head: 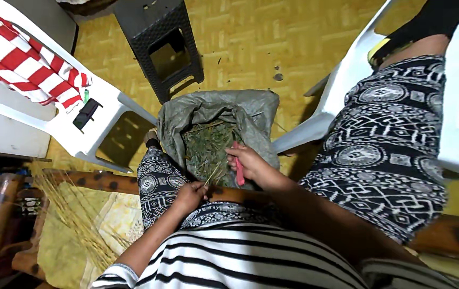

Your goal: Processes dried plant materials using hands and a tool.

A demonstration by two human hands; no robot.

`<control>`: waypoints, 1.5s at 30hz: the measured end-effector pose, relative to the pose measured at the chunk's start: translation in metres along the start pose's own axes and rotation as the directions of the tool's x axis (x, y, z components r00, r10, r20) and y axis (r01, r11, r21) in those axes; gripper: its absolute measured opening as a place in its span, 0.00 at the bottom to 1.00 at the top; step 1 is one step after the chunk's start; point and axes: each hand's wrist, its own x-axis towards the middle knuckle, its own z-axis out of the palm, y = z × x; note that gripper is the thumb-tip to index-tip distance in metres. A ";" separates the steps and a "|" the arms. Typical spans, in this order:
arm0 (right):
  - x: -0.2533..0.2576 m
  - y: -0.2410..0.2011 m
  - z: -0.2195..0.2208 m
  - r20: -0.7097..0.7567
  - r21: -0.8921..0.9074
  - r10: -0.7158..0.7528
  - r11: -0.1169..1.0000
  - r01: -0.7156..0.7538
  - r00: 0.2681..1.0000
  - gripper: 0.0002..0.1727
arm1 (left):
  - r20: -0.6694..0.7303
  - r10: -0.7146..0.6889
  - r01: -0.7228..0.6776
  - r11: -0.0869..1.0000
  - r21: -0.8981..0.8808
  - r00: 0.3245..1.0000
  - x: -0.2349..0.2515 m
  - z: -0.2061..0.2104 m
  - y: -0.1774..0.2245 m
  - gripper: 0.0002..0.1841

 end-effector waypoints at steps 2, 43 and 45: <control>-0.002 0.004 0.004 0.046 -0.085 -0.022 0.996 0.026 0.999 0.06 | -0.012 0.001 -0.001 0.999 -0.054 1.000 0.004 0.003 0.005 0.17; 0.033 0.033 -0.026 0.195 -0.976 -0.252 0.048 0.214 0.948 0.23 | -0.031 -0.285 0.270 0.932 -0.241 0.958 0.017 -0.008 -0.009 0.11; 0.037 0.028 -0.035 0.141 -0.985 -0.237 0.065 0.160 0.961 0.24 | -0.019 -0.296 0.281 0.925 -0.257 0.955 0.014 -0.009 -0.009 0.11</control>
